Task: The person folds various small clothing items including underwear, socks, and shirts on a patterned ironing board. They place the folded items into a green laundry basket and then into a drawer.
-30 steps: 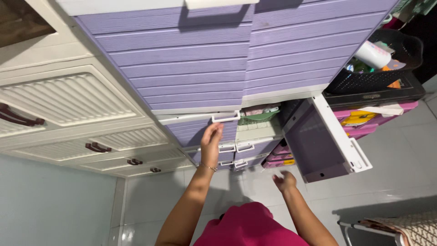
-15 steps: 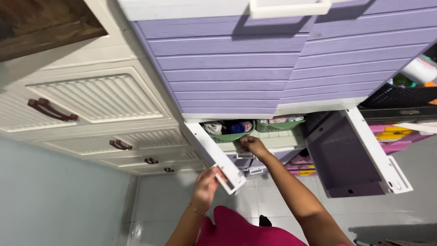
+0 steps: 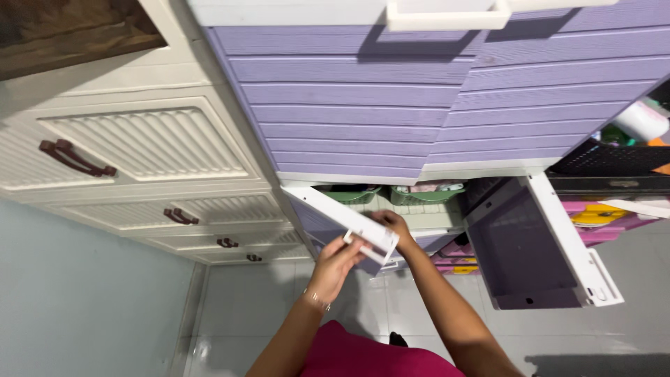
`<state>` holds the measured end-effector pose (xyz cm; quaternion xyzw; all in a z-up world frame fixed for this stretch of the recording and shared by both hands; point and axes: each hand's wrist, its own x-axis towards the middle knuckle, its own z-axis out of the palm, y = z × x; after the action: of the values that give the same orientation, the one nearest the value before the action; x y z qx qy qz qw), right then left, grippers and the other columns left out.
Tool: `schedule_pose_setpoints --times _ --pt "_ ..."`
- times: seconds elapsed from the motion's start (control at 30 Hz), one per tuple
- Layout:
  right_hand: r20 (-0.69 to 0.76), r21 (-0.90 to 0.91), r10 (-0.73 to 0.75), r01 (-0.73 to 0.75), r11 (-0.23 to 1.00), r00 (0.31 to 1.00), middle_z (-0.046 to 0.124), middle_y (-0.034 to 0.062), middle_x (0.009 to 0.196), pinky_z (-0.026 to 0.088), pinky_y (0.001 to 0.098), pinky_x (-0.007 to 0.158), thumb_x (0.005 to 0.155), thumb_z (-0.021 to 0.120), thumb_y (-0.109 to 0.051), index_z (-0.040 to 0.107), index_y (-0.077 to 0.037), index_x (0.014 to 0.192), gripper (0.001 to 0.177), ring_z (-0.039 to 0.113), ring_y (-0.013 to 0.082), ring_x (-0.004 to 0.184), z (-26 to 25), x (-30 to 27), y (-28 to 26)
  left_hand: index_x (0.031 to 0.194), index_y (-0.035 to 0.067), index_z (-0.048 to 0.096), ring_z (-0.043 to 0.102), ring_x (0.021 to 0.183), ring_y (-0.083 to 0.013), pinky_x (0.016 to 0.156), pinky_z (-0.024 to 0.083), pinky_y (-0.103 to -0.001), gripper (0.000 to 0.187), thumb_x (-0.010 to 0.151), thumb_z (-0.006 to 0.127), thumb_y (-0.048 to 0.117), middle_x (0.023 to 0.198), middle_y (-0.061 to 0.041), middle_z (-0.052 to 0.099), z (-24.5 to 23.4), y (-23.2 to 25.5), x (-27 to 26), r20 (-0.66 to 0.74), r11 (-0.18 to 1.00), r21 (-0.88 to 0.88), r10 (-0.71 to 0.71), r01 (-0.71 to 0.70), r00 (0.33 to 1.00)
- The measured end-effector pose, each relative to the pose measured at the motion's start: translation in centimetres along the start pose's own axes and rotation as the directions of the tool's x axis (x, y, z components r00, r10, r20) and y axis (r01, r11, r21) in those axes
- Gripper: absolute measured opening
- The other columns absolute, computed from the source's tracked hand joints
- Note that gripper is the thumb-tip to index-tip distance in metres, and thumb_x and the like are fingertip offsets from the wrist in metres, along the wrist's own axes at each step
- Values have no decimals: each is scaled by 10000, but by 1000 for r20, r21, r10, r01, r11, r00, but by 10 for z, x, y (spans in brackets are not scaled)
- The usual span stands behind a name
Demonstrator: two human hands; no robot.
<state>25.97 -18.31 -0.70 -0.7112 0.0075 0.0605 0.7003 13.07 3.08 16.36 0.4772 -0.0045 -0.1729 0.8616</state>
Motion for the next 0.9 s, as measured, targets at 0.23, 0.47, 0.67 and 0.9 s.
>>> schedule_pose_setpoints --times 0.23,0.47,0.67,0.9 --pt "-542 191 382 -332 924 749 603 75 745 419 281 494 1001 676 -180 626 35 957 225 525 126 571 -111 -168 41 1133 28 705 659 947 -136 846 527 -274 203 997 670 175 1072 -58 743 30 -33 107 -167 983 68 179 -170 969" --pt "-886 159 289 -347 924 363 644 213 936 516 377 602 839 679 29 399 21 1370 601 630 268 709 -158 -250 47 1132 47 704 672 956 -110 894 534 -271 198 991 654 176 1069 -36 732 39 -45 126 -224 936 64 353 -347 908" --pt "-839 -465 -368 -178 867 400 606 204 1191 490 417 946 890 637 69 550 32 1293 413 605 335 1090 -135 -255 40 1007 -21 714 626 865 -159 807 500 -315 366 1082 636 329 1001 -110 782 62 -24 91 -387 871 471 348 -141 854" --pt "-160 -735 -525 254 629 836 454 198 1496 413 472 1100 813 707 -28 482 -81 1464 690 480 389 1336 -56 -223 -10 1297 85 699 542 1330 -352 1160 398 -482 317 1033 613 237 1351 -136 634 90 24 44 325 -89 868 846 -488 423"
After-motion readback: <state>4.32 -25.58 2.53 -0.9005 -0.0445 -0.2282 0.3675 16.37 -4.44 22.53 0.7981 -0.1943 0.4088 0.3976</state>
